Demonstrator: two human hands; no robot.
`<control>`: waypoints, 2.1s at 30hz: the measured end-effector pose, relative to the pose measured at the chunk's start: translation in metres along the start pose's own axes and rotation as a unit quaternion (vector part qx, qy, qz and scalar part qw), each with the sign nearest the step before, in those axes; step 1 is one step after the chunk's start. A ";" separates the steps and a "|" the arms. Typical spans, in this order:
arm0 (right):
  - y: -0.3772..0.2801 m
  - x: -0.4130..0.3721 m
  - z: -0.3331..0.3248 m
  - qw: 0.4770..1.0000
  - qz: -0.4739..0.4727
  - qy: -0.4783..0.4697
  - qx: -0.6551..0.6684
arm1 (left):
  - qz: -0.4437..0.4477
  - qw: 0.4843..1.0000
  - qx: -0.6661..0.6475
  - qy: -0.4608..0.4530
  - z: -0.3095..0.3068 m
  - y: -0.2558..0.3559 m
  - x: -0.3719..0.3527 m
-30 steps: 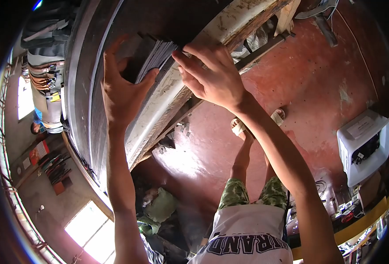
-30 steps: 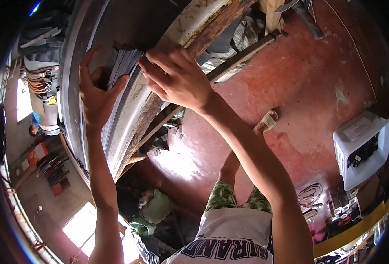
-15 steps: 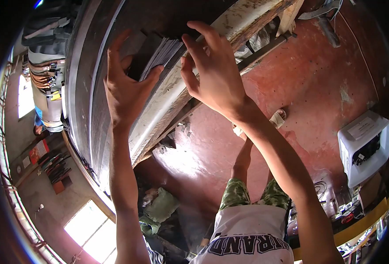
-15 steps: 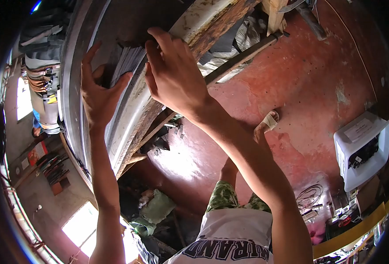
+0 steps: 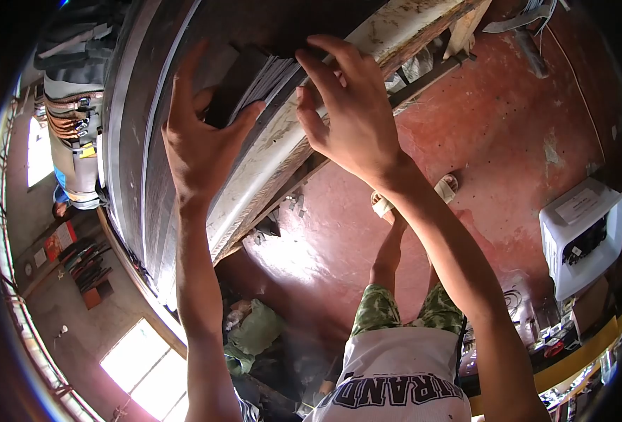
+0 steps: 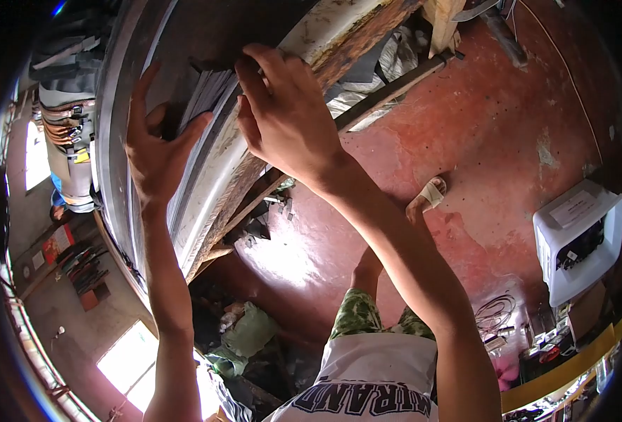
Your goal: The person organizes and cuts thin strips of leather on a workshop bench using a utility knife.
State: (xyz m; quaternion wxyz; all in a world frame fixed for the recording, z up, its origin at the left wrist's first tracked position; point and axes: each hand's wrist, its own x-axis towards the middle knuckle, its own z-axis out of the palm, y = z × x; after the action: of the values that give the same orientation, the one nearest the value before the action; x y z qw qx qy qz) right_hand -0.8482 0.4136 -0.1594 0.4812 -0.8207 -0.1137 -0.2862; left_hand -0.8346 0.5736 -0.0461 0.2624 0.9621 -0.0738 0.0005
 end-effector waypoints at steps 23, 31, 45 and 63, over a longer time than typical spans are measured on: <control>0.002 0.000 0.001 1.000 -0.013 0.010 0.009 | 0.032 0.999 0.018 0.011 0.000 -0.004 0.002; 0.000 0.002 0.001 1.000 -0.001 0.006 0.018 | 0.074 0.997 0.019 0.030 0.007 -0.011 0.003; 0.008 0.001 0.001 0.999 -0.036 0.007 -0.004 | 0.052 0.998 0.003 0.046 0.002 -0.009 -0.001; 0.008 0.001 -0.001 0.998 -0.041 -0.017 -0.046 | 0.059 0.997 0.004 0.039 0.004 -0.012 -0.002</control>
State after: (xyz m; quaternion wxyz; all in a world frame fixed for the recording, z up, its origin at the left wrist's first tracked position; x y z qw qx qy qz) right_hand -0.8444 0.4092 -0.1645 0.4289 -0.8413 -0.1426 -0.2966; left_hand -0.8350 0.5817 -0.0556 0.2603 0.9565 -0.1204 0.0540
